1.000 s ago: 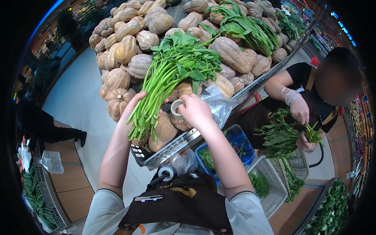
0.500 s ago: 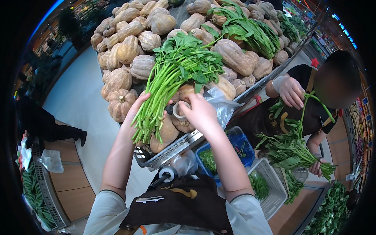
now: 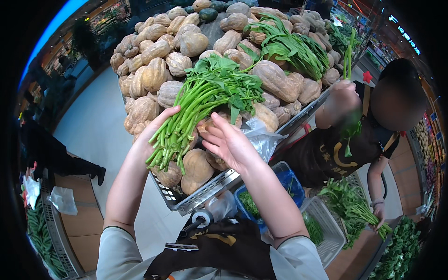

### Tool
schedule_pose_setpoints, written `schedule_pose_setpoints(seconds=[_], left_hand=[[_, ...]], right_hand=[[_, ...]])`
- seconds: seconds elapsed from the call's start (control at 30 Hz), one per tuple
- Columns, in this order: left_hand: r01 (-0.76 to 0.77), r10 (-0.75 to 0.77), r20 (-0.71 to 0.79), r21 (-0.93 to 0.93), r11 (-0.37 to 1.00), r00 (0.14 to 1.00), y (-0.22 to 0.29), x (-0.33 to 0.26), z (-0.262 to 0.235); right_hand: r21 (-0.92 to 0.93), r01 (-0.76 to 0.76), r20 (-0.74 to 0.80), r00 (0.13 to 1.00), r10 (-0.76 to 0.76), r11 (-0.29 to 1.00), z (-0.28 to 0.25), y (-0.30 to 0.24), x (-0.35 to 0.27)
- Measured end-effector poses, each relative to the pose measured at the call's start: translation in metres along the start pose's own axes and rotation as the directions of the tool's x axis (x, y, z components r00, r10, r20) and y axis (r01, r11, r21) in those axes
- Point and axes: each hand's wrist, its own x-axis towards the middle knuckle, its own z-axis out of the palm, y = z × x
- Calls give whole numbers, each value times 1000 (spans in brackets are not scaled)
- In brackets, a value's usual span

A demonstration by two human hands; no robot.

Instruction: The person gathers leafy green vegetables from a display, aligns the stems, and secures them into a bundle using a roll of clear tape. The person repeats this process to form multiple bundles.

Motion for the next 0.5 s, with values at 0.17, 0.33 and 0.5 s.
schedule_pose_setpoints(seconds=[0.17,0.33,0.5], left_hand=[[26,-22,-25,160,987,999,-4,2,3],[-68,81,-51,220,973,995,-24,-4,-7],[-308,329,-3,347,886,944,-25,-30,-8]], right_hand=[[144,-159,-29,986,165,977,11,4,38],[55,9,-36,999,-7,998,22,22,50],[-186,267,155,958,-240,946,47,23,50]])
